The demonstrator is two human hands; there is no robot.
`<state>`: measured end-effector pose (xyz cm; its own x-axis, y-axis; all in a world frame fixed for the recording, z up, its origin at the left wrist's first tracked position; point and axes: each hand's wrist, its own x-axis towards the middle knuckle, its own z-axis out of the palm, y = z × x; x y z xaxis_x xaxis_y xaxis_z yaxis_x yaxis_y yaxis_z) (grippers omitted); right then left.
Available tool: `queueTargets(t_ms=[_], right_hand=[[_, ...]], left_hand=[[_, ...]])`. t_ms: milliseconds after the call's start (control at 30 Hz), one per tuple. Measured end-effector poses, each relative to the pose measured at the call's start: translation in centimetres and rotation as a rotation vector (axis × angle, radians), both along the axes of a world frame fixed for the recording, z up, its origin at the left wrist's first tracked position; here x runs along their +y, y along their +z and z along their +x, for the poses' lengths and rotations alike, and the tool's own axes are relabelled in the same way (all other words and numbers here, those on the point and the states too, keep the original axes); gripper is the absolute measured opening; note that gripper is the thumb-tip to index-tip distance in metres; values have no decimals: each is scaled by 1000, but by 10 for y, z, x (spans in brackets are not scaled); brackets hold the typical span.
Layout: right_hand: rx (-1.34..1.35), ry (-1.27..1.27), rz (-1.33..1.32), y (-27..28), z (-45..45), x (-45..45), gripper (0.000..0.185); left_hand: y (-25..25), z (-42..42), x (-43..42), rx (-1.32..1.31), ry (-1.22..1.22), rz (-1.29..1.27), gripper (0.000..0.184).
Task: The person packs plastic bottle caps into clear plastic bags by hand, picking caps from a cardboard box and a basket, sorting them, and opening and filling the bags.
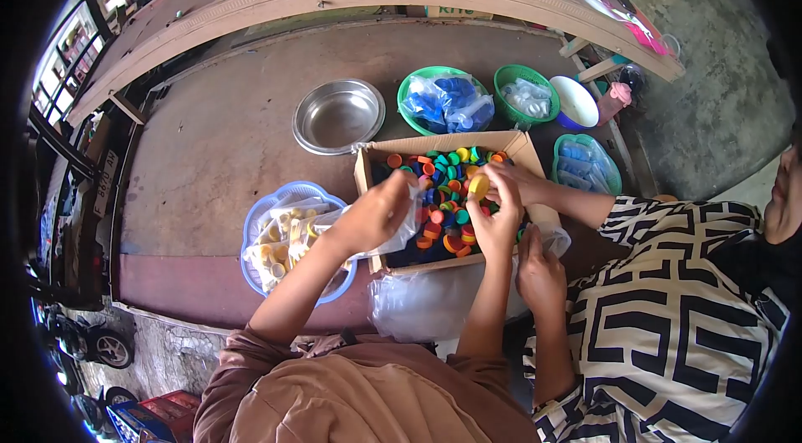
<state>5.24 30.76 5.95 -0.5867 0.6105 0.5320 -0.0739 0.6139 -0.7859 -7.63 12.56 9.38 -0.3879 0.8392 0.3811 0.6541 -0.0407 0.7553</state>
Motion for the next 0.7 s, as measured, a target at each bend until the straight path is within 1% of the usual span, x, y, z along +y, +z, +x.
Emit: queueTargets(t_ms=[33, 67, 100, 133, 200, 233, 267, 333, 400, 467, 600, 667, 700], right_hand=[[125, 98, -178, 6, -1, -9, 42], [249, 197, -357, 15, 0, -20, 41], [328, 252, -387, 35, -1, -39, 40], [391, 305, -423, 39, -4, -49, 42], [462, 420, -397, 53, -16, -70, 42], [454, 448, -381, 56, -22, -77, 43], [460, 481, -417, 60, -29, -86, 42], [365, 500, -381, 54, -46, -94, 38], [316, 521, -242, 60, -57, -105, 34], [277, 540, -169, 64, -62, -113, 32], [270, 599, -323, 61, -67, -122, 31], [256, 567, -245, 65, -69, -129, 32], [189, 511, -8, 70, -71, -128, 33]], left_hand=[[10, -3, -5, -51, 29, 69, 26], [24, -3, -12, -161, 64, 32, 24], [32, -3, -18, -173, 86, 60, 26], [39, -3, -23, -185, 107, 88, 27], [49, -3, -32, -225, 127, 113, 27], [52, -3, -36, -247, 140, 125, 27], [56, -3, -39, -268, 154, 139, 27], [60, -5, -48, -347, 161, 177, 29], [62, -8, -57, -383, 188, 249, 30], [62, -12, -66, -365, 214, 288, 30], [64, -11, -85, -451, 221, 338, 31], [63, -11, -90, -495, 223, 371, 31], [62, -12, -91, -489, 218, 382, 32]])
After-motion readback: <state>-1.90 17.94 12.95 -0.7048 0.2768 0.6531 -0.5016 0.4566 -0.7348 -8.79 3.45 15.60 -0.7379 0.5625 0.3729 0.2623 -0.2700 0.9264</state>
